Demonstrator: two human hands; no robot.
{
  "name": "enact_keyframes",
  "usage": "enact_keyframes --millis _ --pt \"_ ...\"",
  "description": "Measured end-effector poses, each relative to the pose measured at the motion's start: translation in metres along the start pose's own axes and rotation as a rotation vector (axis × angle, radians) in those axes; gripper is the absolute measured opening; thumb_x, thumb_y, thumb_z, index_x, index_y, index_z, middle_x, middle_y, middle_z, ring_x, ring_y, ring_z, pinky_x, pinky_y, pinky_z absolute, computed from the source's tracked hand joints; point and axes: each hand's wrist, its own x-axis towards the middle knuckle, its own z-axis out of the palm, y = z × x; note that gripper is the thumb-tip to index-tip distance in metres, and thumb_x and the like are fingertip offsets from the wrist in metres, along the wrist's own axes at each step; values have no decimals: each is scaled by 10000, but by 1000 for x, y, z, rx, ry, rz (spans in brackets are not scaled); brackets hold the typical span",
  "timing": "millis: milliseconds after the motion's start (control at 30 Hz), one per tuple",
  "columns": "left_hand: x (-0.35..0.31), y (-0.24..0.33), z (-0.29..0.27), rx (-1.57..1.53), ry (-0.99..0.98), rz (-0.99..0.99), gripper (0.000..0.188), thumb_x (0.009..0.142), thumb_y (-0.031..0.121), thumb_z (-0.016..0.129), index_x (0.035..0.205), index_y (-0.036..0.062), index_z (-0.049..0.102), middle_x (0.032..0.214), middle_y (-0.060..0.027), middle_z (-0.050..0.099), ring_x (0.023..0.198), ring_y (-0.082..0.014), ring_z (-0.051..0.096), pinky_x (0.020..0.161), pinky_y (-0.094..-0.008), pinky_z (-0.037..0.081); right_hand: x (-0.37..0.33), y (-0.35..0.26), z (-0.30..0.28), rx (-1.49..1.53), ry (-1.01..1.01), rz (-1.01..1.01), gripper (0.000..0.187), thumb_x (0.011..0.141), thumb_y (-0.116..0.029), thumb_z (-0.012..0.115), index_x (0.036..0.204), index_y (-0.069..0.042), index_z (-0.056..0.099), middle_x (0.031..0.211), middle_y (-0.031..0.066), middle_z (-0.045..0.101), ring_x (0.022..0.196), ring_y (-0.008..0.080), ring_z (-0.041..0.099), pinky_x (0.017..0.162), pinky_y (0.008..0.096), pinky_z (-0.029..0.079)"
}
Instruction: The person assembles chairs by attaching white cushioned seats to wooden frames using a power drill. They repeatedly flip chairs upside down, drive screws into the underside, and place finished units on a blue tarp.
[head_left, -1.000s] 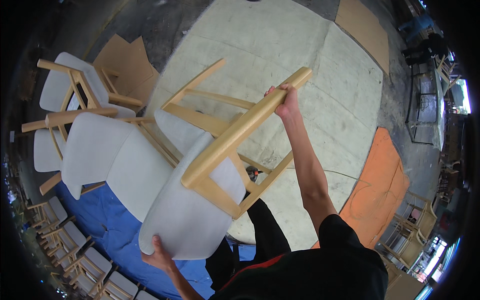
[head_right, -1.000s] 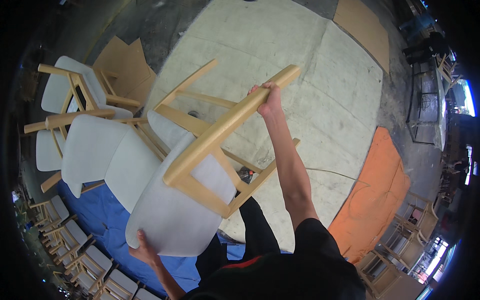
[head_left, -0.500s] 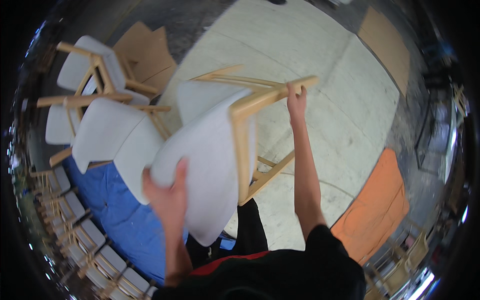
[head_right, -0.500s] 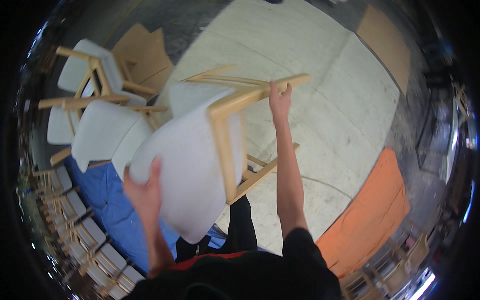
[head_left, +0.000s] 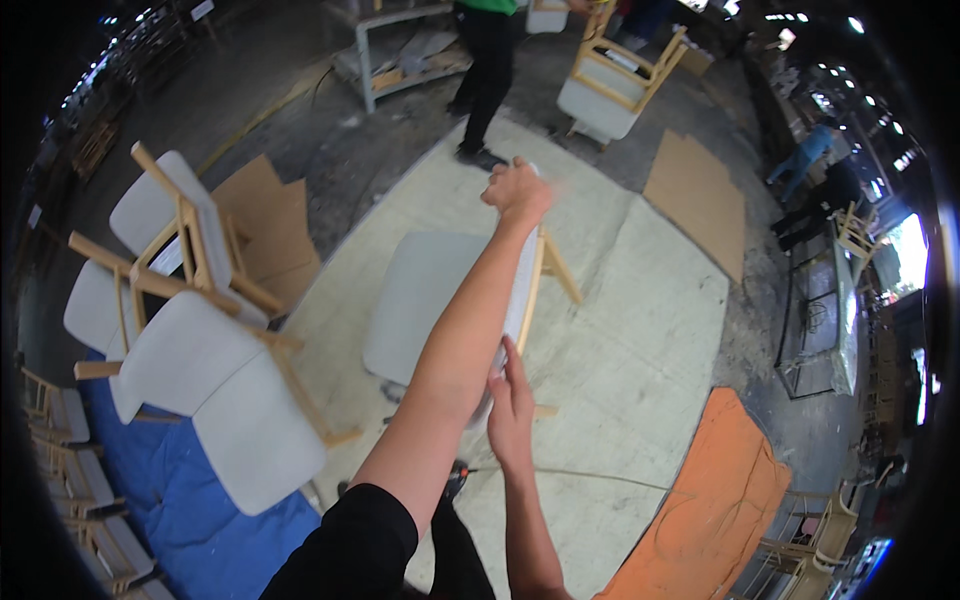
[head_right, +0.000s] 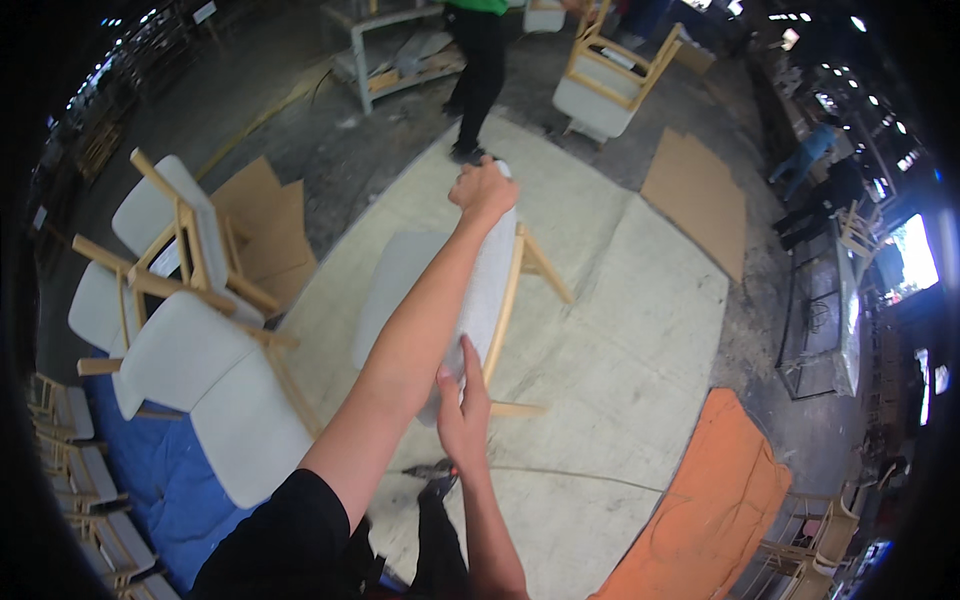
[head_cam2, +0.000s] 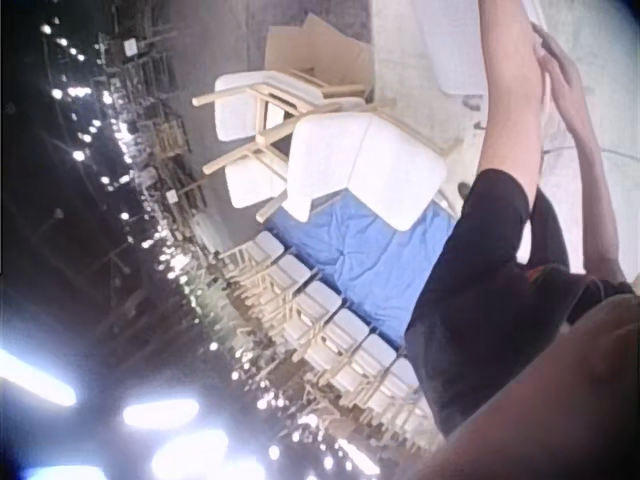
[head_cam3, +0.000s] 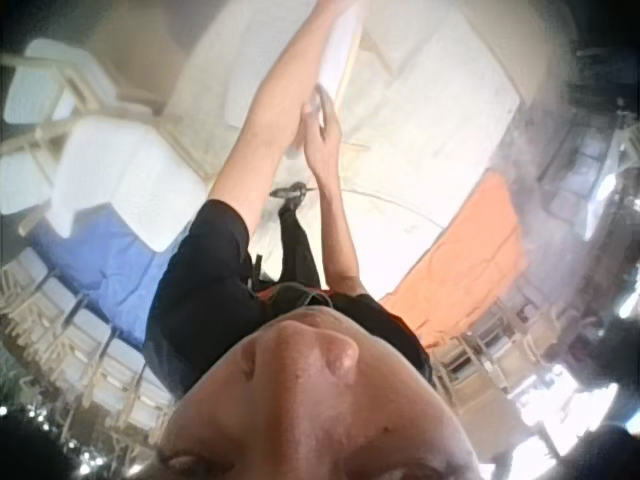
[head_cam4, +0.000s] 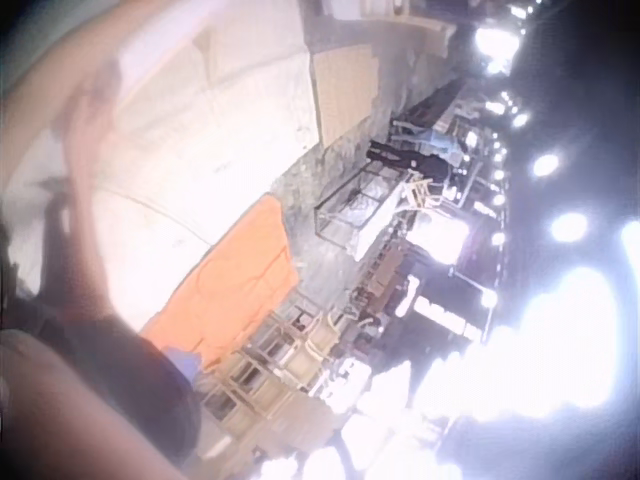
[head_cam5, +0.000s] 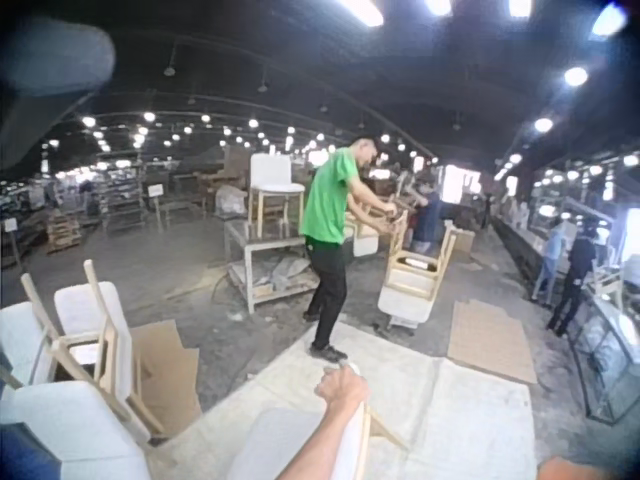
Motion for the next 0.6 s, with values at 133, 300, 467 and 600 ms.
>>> enact_keyframes --millis 133,300,467,600 --pt "-6 46 57 8 -52 46 765 823 321 627 1475 94 297 1275 -244 517 1052 -354 614 791 -518 511 22 51 -28 -318 216 -129 840 821 -226 680 1465 79 235 1425 314 402 1350 428 381 1116 419 305" --pt "-28 72 120 -106 -151 140 858 858 294 616 1532 92 125 1296 -316 488 1124 -423 580 866 -550 509 51 61 -64 -343 550 -23 858 709 -226 778 1405 49 359 1307 292 525 1197 396 542 990 435 431" --pt "-86 57 178 -211 -324 362 732 896 314 595 1491 72 245 1306 -248 526 1122 -414 582 946 -462 483 55 102 -159 -307 727 -107 723 641 -230 807 1254 37 533 1117 244 642 1022 314 642 893 418 491" --pt "-158 -51 197 -509 -691 504 545 903 317 608 1370 83 451 1113 -184 657 1060 -355 619 909 -443 489 60 185 -311 -418 798 0 538 668 -206 792 1111 48 624 968 124 677 867 233 632 805 371 505"
